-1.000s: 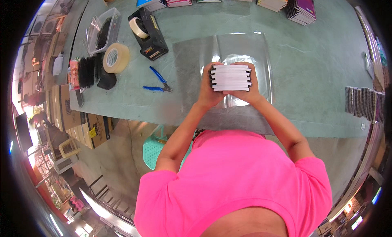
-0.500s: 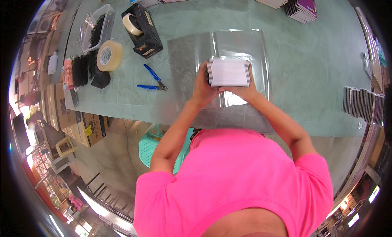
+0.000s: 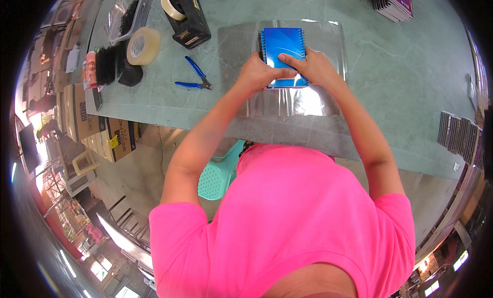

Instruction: The person gathers stacks of small notebooks, inserts them into clear plastic sleeves, and seals the sleeves using tape from a dispenser.

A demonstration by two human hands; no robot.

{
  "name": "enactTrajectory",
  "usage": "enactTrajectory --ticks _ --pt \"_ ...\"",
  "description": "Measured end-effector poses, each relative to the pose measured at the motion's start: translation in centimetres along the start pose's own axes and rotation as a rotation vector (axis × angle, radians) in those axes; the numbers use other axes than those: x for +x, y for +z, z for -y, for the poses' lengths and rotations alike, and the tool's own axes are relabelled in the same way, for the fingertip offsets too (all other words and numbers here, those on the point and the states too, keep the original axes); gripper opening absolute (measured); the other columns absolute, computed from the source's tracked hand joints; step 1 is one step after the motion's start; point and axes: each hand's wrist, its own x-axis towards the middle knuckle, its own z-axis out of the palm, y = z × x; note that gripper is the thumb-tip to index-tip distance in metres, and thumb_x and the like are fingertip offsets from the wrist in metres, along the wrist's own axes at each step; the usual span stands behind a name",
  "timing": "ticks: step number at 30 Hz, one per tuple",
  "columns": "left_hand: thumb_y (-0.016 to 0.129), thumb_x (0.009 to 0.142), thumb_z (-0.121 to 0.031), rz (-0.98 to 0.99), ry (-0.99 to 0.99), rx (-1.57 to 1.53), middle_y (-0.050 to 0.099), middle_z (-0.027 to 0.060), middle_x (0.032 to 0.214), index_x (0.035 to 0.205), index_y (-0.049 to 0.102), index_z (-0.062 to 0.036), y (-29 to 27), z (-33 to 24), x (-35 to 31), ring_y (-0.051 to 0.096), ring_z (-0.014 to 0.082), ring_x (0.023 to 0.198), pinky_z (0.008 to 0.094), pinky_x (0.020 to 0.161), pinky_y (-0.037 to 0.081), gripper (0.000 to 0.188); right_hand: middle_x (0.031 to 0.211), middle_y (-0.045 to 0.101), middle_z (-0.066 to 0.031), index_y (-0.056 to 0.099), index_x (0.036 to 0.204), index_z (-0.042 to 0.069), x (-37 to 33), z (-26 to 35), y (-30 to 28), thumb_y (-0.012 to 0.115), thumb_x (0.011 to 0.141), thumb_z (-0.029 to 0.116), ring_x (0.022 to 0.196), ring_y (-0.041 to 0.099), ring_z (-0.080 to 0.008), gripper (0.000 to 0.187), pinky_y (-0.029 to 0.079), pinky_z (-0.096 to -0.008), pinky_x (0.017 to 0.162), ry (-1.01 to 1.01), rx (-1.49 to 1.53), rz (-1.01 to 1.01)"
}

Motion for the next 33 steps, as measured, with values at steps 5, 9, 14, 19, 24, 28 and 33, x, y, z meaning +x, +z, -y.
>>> enactTrajectory --ticks 5,9,14,19,24,28,33 --pt "0.063 0.063 -0.072 -0.207 0.084 0.623 0.061 0.0227 0.1 0.11 0.051 0.0072 -0.6 2.3 0.3 0.063 0.0339 0.088 0.0398 0.074 0.051 0.093 0.093 0.062 -0.0266 0.057 0.098 -0.01 0.4 -0.4 0.2 0.049 0.064 0.079 0.091 0.061 -0.0389 0.096 0.048 -0.0428 0.079 -0.041 -0.048 0.013" --pt "0.04 0.075 -0.076 -0.114 0.179 0.374 0.059 0.0267 0.096 0.105 0.054 0.0082 -0.7 1.1 -0.3 0.059 0.0346 0.092 0.0391 0.082 0.045 0.091 0.086 0.065 -0.0227 0.06 0.103 -0.003 0.6 -0.9 1.1 0.05 0.07 0.073 0.082 0.064 -0.0352 0.083 0.049 -0.0414 0.075 -0.07 -0.15 -0.106" --pt "0.039 0.079 -0.073 -0.461 0.288 0.342 0.058 0.0267 0.099 0.103 0.052 0.0094 0.8 2.9 -0.1 0.058 0.0365 0.096 0.0405 0.083 0.044 0.087 0.08 0.065 -0.0213 0.058 0.104 -0.004 0.2 -0.1 1.3 0.05 0.067 0.077 0.07 0.066 -0.0313 0.089 0.052 -0.0382 0.066 -0.053 -0.171 -0.109" --pt "0.051 0.081 -0.059 -0.592 0.389 0.445 0.053 0.0212 0.092 0.108 0.052 0.0019 0.9 1.6 -1.8 0.054 0.0329 0.088 0.0408 0.078 0.043 0.066 0.067 0.061 -0.0131 0.058 0.097 -0.004 0.2 -0.8 0.3 0.048 0.069 0.077 0.055 0.062 -0.021 0.087 0.051 -0.034 0.055 0.001 -0.034 -0.029" --pt "0.069 0.076 -0.027 -0.158 0.623 0.449 0.055 0.007 0.074 0.079 0.057 -0.005 10.9 0.2 -7.4 0.052 0.0261 0.073 0.0391 0.067 0.041 0.025 0.058 0.051 -0.0038 0.057 0.085 0.0 -0.5 -3.2 -4.1 0.043 0.079 0.071 0.047 0.052 -0.0129 0.073 0.042 -0.0281 0.044 -0.099 0.108 -0.116" --pt "0.069 0.072 -0.031 -0.302 0.828 0.701 0.056 0.0042 0.075 0.074 0.057 -0.0082 16.2 4.2 -3.4 0.051 0.024 0.074 0.0369 0.068 0.038 0.026 0.06 0.052 -0.0034 0.057 0.081 0.001 -2.6 -4.8 -7.6 0.044 0.082 0.067 0.052 0.051 -0.0122 0.068 0.039 -0.0261 0.048 -0.111 0.258 -0.228" --pt "0.07 0.07 -0.032 -0.306 0.808 0.78 0.057 0.0046 0.074 0.075 0.058 -0.0103 16.7 5.4 -2.6 0.051 0.0252 0.078 0.0378 0.068 0.038 0.025 0.067 0.054 -0.0036 0.063 0.094 0.008 -5.2 -11.4 -10.1 0.047 0.083 0.062 0.059 0.052 -0.0137 0.057 0.044 -0.0279 0.055 0.068 0.222 -0.073"
